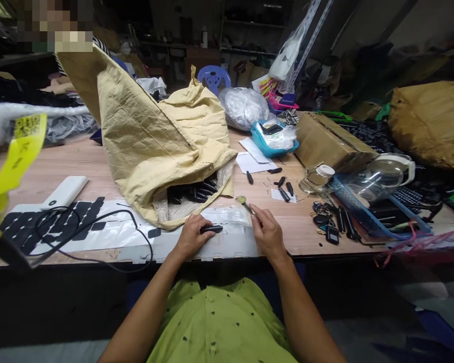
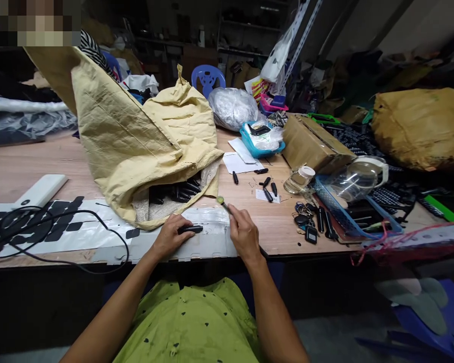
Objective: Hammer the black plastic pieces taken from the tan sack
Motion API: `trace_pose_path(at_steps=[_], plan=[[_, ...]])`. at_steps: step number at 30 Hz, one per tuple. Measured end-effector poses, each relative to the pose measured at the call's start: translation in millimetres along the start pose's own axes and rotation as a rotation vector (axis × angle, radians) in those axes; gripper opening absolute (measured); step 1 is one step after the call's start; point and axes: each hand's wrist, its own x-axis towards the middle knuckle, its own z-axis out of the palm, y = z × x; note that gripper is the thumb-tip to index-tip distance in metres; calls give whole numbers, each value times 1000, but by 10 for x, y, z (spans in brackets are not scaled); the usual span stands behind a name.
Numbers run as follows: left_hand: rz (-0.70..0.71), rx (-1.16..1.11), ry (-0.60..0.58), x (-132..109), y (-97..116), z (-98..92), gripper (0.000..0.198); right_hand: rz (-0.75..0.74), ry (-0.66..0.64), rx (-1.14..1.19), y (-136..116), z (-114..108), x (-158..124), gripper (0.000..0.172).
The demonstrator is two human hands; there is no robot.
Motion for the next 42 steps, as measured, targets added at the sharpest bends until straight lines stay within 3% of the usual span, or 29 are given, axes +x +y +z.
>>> trace_pose_path(at_steps=[3,7,14,24,30,35,42], plan=[[-18,-8,2,2,5,5,12,-109,-124,174,-246,-55,-122,39],[-14,-25,-3,11,30,1,12,-170,-220,159,-461,-35,-278,40],[-20,-59,7,19,54,-10,11,-162,-267,20,-501,-16,-351,42],[-29,-47,22,19,40,1,11,-129,-216,50,-389,-58,-373,41],[-1,43,19,11,50,8,17,-13,-73,-128,-61,102,-89,38],[27,104,-17,-1,27,19,14,-9,-45,-335,218,295,85,35],[52,53,-42,-8,25,-54,22,0,-64,-385,227,370,54,37]])
